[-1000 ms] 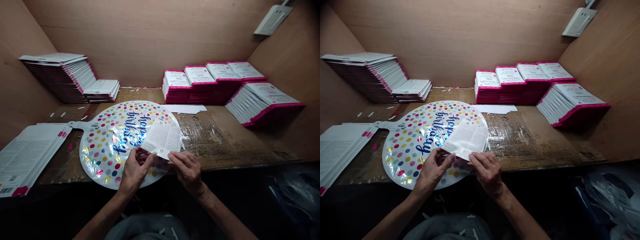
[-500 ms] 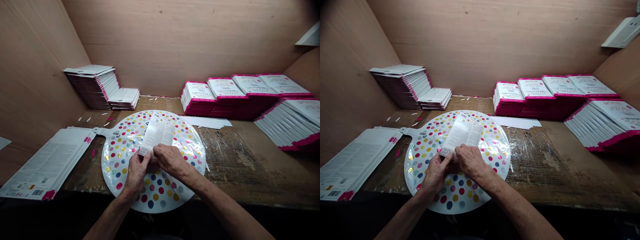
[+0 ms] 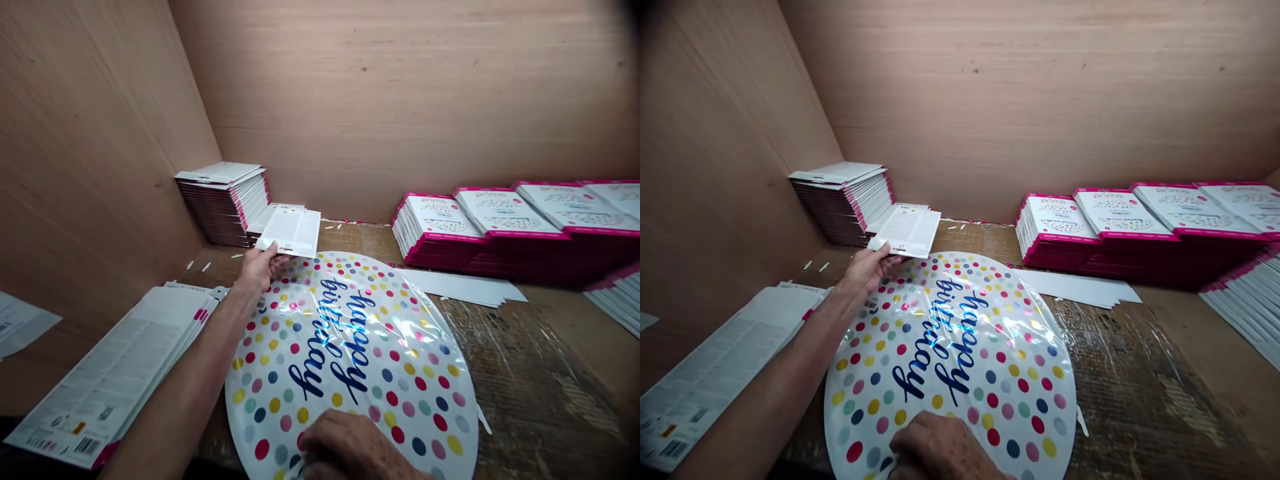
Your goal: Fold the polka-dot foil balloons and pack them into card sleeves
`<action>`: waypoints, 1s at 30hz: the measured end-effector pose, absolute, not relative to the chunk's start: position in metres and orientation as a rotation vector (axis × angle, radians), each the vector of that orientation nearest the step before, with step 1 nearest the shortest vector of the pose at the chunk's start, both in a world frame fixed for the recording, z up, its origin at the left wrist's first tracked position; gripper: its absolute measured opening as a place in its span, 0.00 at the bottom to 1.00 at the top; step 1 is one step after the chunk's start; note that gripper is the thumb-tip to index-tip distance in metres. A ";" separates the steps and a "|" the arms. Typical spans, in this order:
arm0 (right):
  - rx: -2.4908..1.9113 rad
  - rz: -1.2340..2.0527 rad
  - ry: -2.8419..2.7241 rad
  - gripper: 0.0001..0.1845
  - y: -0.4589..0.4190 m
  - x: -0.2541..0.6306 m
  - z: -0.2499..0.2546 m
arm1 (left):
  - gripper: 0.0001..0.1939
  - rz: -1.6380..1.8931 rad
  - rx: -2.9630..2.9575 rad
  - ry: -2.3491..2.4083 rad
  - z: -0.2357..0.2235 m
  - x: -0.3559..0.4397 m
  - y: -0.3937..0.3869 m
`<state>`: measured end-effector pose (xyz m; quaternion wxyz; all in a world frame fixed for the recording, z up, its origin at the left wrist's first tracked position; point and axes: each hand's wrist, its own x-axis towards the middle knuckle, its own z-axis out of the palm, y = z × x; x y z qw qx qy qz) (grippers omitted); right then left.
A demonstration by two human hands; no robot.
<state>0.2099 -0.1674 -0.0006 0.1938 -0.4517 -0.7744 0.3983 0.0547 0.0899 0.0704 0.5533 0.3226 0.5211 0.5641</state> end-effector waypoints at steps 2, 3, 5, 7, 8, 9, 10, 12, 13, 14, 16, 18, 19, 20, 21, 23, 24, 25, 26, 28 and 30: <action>-1.185 1.152 -2.230 0.13 -0.162 0.211 -0.004 | 0.06 1.344 0.784 1.286 0.079 0.053 0.122; -1.144 1.159 -2.253 0.11 -0.160 0.212 -0.004 | 0.07 1.340 0.803 1.318 0.082 0.051 0.131; -1.124 1.096 -2.261 0.07 -0.157 0.216 0.000 | 0.09 1.317 0.859 1.394 0.081 0.045 0.132; -1.168 0.981 -2.258 0.09 -0.155 0.219 0.009 | 0.09 1.270 0.931 1.474 0.075 0.033 0.106; -1.215 0.917 -2.253 0.11 -0.151 0.219 0.014 | 0.08 1.231 1.021 1.549 0.070 0.025 0.083; -1.272 0.855 -2.253 0.13 -0.145 0.217 0.021 | 0.06 1.184 1.091 1.626 0.065 0.017 0.057; -1.332 0.795 -2.258 0.15 -0.136 0.214 0.028 | 0.07 1.030 1.418 1.811 0.060 0.008 0.027; -1.478 0.627 -2.272 0.18 -0.109 0.198 0.043 | 0.13 0.670 1.785 2.249 0.053 -0.006 -0.030; -1.522 0.539 -2.301 0.18 -0.093 0.186 0.049 | 0.17 0.463 1.798 2.364 0.051 -0.011 -0.055; -1.561 0.468 -2.332 0.19 -0.076 0.171 0.056 | 0.20 0.298 1.774 2.424 0.049 -0.015 -0.074; -1.632 0.415 -2.428 0.22 -0.045 0.136 0.066 | 0.24 0.079 1.714 2.421 0.046 -0.017 -0.098; -1.706 0.452 -2.516 0.19 -0.022 0.097 0.073 | 0.24 0.010 1.720 2.332 0.044 -0.016 -0.104; -1.721 0.467 -2.529 0.16 -0.014 0.079 0.075 | 0.23 0.015 1.743 2.292 0.044 -0.014 -0.104; -1.735 0.485 -2.542 0.12 -0.009 0.063 0.076 | 0.22 0.033 1.769 2.265 0.044 -0.013 -0.103; -1.747 0.502 -2.549 0.10 -0.006 0.050 0.077 | 0.19 0.054 1.798 2.251 0.044 -0.012 -0.102; -1.766 0.530 -2.555 0.10 -0.003 0.032 0.079 | 0.16 0.074 1.839 2.259 0.044 -0.010 -0.102; -1.772 0.542 -2.554 0.11 -0.002 0.028 0.080 | 0.15 0.071 1.850 2.261 0.044 -0.010 -0.103; -1.774 0.549 -2.549 0.12 -0.002 0.026 0.081 | 0.15 0.071 1.852 2.259 0.045 -0.010 -0.105; -1.772 0.551 -2.539 0.12 -0.001 0.028 0.082 | 0.16 0.082 1.853 2.244 0.045 -0.010 -0.107; -1.773 0.537 -2.499 0.12 0.000 0.038 0.083 | 0.20 0.127 1.859 2.169 0.047 -0.013 -0.109; -1.774 0.512 -2.456 0.13 0.002 0.054 0.080 | 0.25 0.181 1.841 2.099 0.049 -0.017 -0.109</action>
